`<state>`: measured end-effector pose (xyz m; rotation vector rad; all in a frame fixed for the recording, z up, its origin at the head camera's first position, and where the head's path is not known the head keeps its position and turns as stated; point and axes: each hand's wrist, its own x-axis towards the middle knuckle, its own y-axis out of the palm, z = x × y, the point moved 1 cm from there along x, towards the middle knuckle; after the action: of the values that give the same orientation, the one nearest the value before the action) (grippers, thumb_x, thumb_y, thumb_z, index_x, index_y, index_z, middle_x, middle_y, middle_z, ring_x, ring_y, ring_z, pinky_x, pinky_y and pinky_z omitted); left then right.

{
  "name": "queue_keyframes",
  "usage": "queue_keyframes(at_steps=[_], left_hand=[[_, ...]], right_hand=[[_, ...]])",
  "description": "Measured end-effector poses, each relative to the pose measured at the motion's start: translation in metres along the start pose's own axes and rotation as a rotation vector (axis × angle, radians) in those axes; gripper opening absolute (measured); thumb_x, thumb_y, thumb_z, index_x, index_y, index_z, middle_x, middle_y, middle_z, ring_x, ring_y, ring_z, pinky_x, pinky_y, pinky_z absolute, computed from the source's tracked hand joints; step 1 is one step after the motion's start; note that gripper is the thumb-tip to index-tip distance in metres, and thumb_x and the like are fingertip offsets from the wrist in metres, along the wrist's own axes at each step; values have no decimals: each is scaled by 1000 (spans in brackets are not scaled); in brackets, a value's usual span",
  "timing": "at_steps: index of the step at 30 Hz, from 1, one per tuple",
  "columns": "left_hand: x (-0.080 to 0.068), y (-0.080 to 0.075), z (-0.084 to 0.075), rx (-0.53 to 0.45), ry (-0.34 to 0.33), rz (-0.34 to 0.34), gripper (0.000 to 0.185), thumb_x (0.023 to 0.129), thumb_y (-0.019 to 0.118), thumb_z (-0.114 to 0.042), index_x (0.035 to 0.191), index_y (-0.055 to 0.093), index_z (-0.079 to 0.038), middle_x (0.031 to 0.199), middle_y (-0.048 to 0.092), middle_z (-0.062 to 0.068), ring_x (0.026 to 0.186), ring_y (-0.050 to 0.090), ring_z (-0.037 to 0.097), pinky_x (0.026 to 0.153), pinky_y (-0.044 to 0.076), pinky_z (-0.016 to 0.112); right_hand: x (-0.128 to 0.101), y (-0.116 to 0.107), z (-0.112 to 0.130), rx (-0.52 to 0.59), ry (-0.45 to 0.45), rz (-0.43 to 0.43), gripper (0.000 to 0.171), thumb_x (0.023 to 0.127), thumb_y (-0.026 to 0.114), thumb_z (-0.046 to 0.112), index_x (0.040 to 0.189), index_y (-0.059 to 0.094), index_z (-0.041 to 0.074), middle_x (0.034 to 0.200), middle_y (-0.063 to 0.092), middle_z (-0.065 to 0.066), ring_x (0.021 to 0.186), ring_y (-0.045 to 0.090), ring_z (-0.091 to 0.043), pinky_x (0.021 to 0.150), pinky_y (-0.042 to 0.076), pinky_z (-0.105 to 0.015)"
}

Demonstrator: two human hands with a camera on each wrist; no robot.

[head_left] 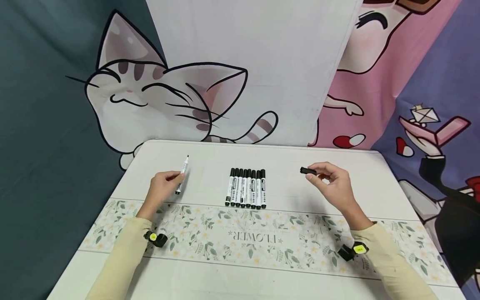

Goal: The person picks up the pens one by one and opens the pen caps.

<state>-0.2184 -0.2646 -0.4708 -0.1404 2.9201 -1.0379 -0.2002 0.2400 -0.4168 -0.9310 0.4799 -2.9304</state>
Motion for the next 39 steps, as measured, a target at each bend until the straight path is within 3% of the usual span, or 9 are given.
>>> queue_keyframes(at_steps=[9,17,25,35,39], left_hand=[[11,-3,19,28,-37,-1,50,100,64,-45,128,70,-4,115,71,17,100,67,30,78,54,37],[18,-4,28,44,-46,33,51,99,67,-43,129,67,-2,120,70,20,108,66,35,90,54,48],[20,-1,40,79,-54,-23,47,98,69,-41,124,70,-2,114,72,19,101,68,34,86,54,48],[22,1,43,103,-54,-47,43,97,71,-36,121,72,-1,110,73,20,96,69,33,83,55,48],[22,3,45,108,-44,-47,42,96,72,-37,119,73,-1,107,74,19,92,69,30,78,55,42]], right_hand=[[2,-6,-7,12,135,29,18,95,67,-5,113,66,-7,100,78,5,87,70,0,71,52,-14],[3,-8,-12,22,193,45,17,101,63,4,114,62,-7,104,78,1,86,72,-9,69,54,-18],[5,-13,-16,29,245,40,20,103,62,10,115,61,-7,102,78,8,84,71,-9,69,55,-22],[12,-15,-20,17,301,-124,22,100,67,12,113,65,-5,98,77,13,81,71,-8,63,53,-17],[15,-17,-24,6,322,-187,21,98,70,11,113,68,-4,93,75,11,80,68,-3,61,52,-16]])
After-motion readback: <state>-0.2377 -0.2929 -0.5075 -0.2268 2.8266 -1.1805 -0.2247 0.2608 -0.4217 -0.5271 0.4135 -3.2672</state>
